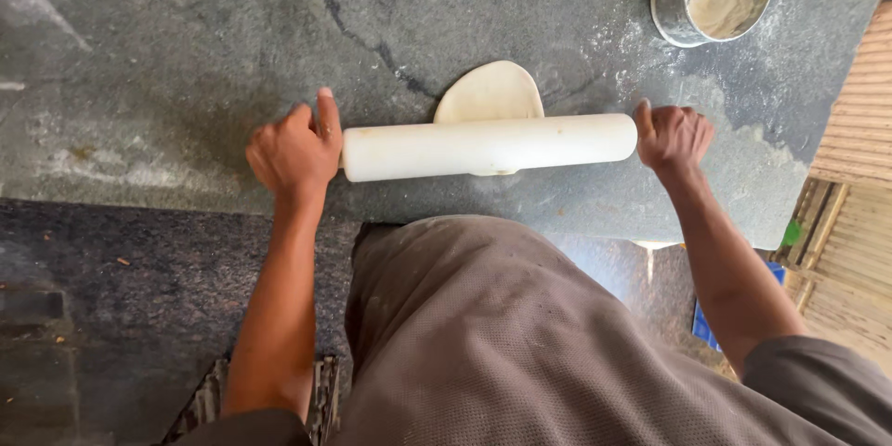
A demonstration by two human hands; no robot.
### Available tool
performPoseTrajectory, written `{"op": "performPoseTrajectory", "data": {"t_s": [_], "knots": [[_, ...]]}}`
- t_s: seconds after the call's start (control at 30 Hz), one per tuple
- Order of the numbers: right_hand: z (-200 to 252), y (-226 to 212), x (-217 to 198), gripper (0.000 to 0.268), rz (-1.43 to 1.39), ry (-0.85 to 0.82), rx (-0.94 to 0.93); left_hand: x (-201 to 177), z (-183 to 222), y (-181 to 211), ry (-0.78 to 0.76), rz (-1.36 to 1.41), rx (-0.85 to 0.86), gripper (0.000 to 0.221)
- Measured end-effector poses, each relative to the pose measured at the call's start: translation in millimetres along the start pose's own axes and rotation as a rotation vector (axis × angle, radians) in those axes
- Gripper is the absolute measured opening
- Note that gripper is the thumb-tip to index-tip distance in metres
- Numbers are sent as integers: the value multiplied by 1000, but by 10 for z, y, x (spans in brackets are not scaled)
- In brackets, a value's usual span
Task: The person rolls out pieces of dough on a stone surface using a rolling pin, then walks over to an oven and empties a tray of baked bread crumbs onto the counter.
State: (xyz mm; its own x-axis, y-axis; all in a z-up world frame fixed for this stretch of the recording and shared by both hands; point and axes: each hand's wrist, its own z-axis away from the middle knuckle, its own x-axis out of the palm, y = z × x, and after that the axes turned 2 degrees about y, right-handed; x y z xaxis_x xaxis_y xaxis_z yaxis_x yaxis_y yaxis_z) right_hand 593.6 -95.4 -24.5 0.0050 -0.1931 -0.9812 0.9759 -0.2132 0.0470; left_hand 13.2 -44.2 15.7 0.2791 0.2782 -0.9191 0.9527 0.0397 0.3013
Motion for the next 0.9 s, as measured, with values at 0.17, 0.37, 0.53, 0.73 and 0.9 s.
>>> {"op": "performPoseTrajectory", "data": {"t_s": [0.17,0.37,0.53,0.73,0.9], "knots": [[-211,174,253,63,174,387,-131,195,-476,68,-55,10,-1,58],[-1022,-150,-94,60,-10,113,87,523,-1312,153,-55,-31,55,57],[-308,-95,-9,61,89,200,-82,298,-800,94,-132,-73,36,52],[550,-115,5,59,-14,-153,98,-15,-149,1,-297,-55,-51,53],[-11,-85,39,58,-31,-65,99,235,-625,17,-183,11,15,51]]}}
